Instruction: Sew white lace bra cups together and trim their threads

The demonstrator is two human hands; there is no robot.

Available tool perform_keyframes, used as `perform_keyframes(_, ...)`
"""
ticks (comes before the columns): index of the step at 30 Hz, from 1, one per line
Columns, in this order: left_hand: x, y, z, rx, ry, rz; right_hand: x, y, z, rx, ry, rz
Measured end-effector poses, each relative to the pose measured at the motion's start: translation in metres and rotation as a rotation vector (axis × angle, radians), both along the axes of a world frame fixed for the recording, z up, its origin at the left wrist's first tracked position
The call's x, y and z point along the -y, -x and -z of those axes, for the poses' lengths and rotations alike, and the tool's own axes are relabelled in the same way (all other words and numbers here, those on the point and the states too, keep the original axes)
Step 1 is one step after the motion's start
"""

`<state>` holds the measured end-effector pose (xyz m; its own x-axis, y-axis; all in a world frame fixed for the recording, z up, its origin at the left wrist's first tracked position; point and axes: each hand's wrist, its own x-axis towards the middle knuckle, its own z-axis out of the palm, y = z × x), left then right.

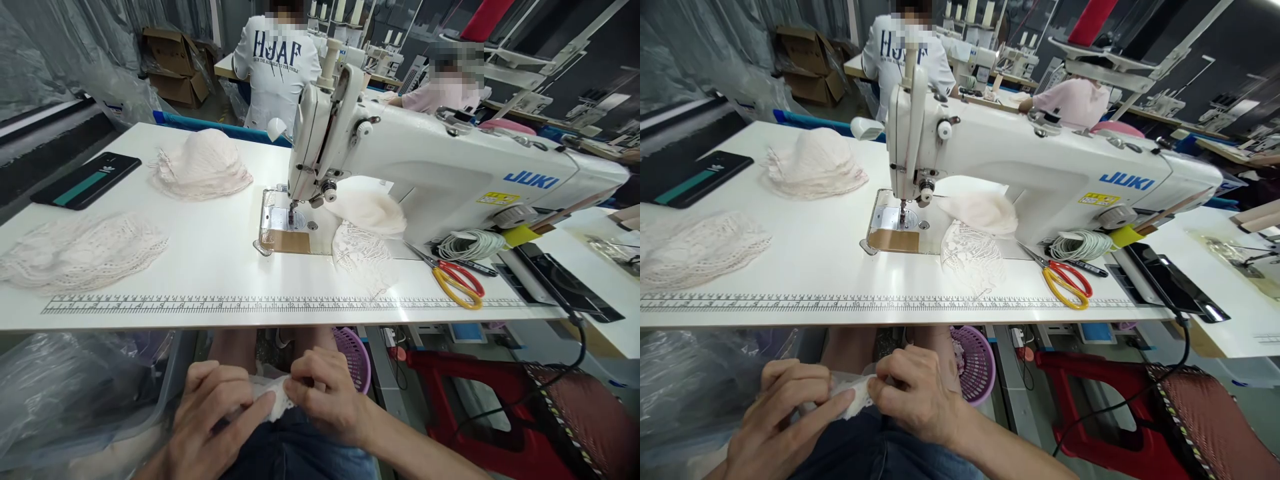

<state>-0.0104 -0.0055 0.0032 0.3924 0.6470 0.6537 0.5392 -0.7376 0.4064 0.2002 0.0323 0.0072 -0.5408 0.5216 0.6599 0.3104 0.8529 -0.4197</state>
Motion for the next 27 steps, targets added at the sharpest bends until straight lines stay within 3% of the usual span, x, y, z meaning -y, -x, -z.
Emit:
perform_keyframes(2,-0.007,0.005,-0.014,0.064,0.147,0.057,-0.003,0.004,-0.013,-0.001,0.078,-0.044)
perform_keyframes(5,-0.033,0.013,-0.048,0.111,0.562,0.084,-0.013,0.015,-0.036,-0.015,0.336,-0.049)
perform_keyframes(8,-0.085,0.019,-0.085,0.053,0.940,-0.072,-0.040,0.031,-0.054,-0.022,0.652,0.076)
perform_keyframes(10,-0.129,0.019,-0.101,-0.038,1.047,-0.048,-0.068,0.040,-0.062,0.007,0.774,0.173)
perform_keyframes(13,-0.196,0.013,-0.104,-0.125,1.125,-0.002,-0.116,0.044,-0.067,0.133,0.893,0.225)
perform_keyframes(16,-0.244,-0.003,-0.089,-0.187,1.111,0.008,-0.150,0.030,-0.067,0.241,0.956,0.207)
perform_keyframes(18,-0.262,-0.013,-0.078,-0.229,1.104,0.003,-0.160,0.014,-0.064,0.280,0.883,0.253)
perform_keyframes(21,-0.275,-0.024,-0.072,-0.289,1.104,-0.009,-0.166,-0.008,-0.058,0.343,0.564,0.304)
perform_keyframes(24,-0.282,-0.028,-0.073,-0.331,1.124,0.008,-0.171,-0.020,-0.051,0.397,0.219,0.242)
perform_keyframes(27,-0.287,-0.031,-0.072,-0.360,1.133,0.030,-0.176,-0.021,-0.046,0.435,0.023,0.143)
